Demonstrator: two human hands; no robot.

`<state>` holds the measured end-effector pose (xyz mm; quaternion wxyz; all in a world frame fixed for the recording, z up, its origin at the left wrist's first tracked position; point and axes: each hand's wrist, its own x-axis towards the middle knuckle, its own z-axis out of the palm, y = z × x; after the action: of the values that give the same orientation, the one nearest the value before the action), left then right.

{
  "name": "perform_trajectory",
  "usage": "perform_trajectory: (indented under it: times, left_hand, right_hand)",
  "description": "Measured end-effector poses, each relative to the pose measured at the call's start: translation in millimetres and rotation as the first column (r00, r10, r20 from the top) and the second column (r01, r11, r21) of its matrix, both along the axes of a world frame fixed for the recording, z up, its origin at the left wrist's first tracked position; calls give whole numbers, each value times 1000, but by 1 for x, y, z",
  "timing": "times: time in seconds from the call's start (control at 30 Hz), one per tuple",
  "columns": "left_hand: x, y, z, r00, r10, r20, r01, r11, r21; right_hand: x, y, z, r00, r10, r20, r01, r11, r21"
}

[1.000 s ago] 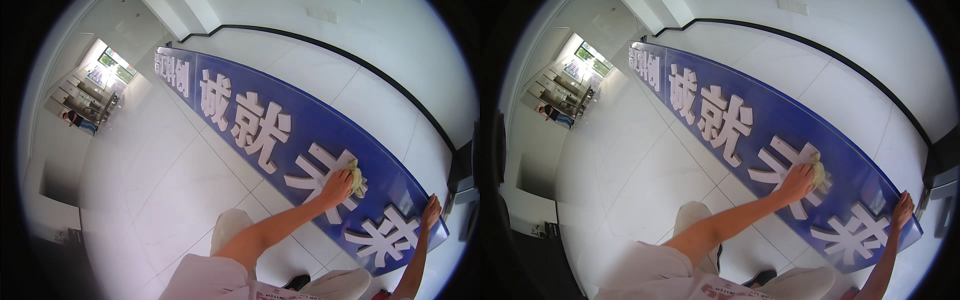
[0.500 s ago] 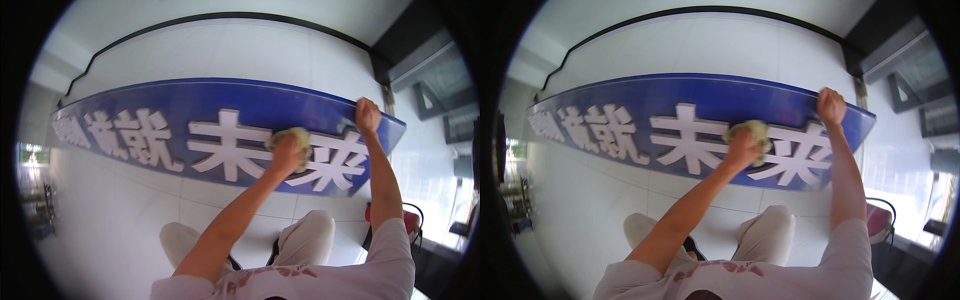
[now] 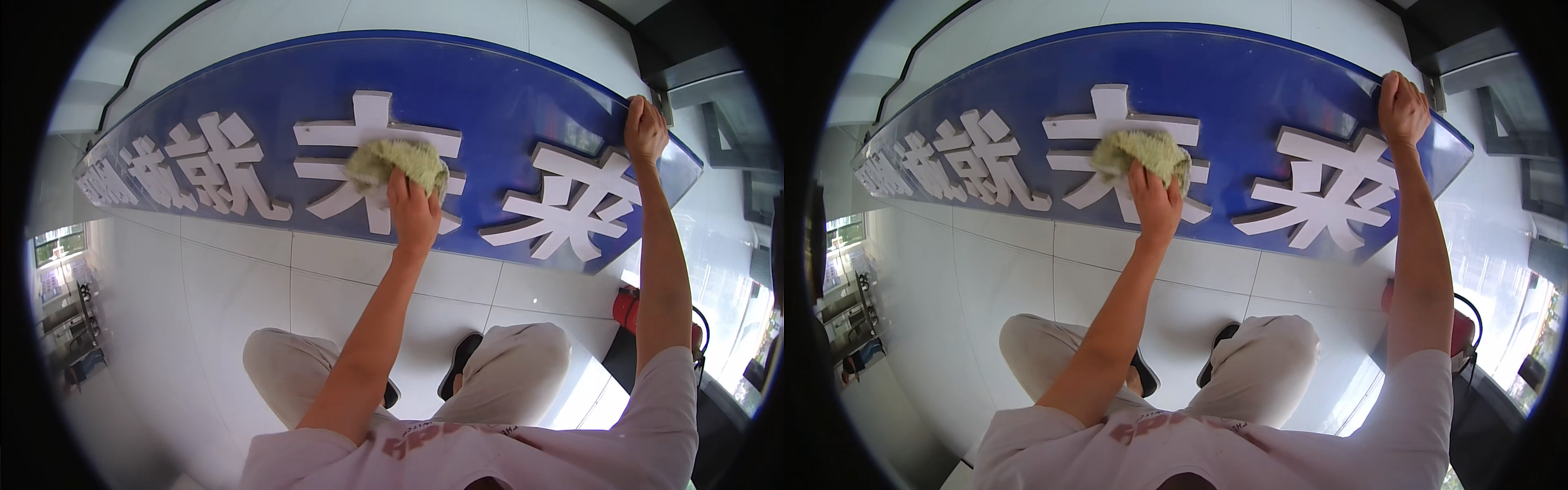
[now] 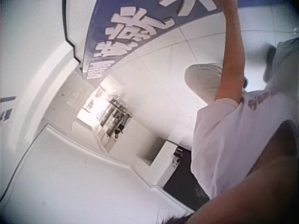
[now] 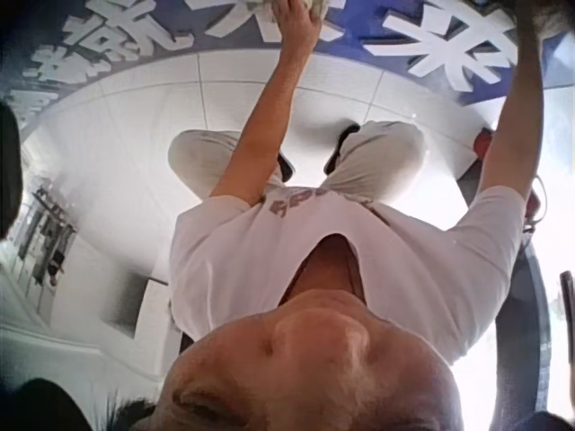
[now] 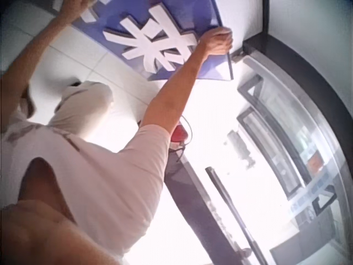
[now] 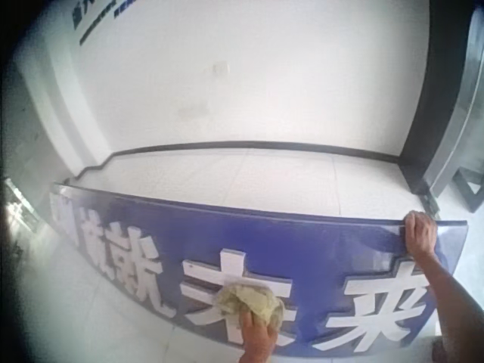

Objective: The person wipes a large blue wall-mounted sign with white Chinese characters using a cloth. They move along the sign, cleaning the surface and the raised letters systematically from one end to the other.

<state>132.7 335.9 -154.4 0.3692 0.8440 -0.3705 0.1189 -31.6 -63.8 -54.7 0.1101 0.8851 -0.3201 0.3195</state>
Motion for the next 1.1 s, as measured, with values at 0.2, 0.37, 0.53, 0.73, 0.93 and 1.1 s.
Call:
perform_trajectory:
  times: [0.2, 0.37, 0.53, 0.73, 0.93, 1.1]
  left_hand:
    - [-22, -30, -3, 986, 98, -133, -93, 995, 43]
    - [-84, -81, 4, 952, -287, -104, 296, 951, 92]
    - [-14, -24, 20, 949, -310, 59, 280, 914, 294]
    - [-31, -3, 11, 993, -107, -58, 120, 935, 334]
    - [23, 6, 23, 927, -374, 21, 281, 730, 623]
    - [36, 21, 32, 956, -250, 154, 122, 815, 567]
  right_hand:
    - [6, 6, 4, 999, -33, -15, 33, 999, -5]
    - [14, 11, 6, 997, -12, -82, 15, 999, 44]
    - [0, -1, 3, 999, 32, -34, -32, 999, 13]
    - [8, 15, 10, 995, 101, 3, -101, 994, -32]
    - [4, 8, 9, 997, 72, -8, -72, 997, -27]
    - [6, 12, 9, 995, 71, 67, -66, 996, -66]
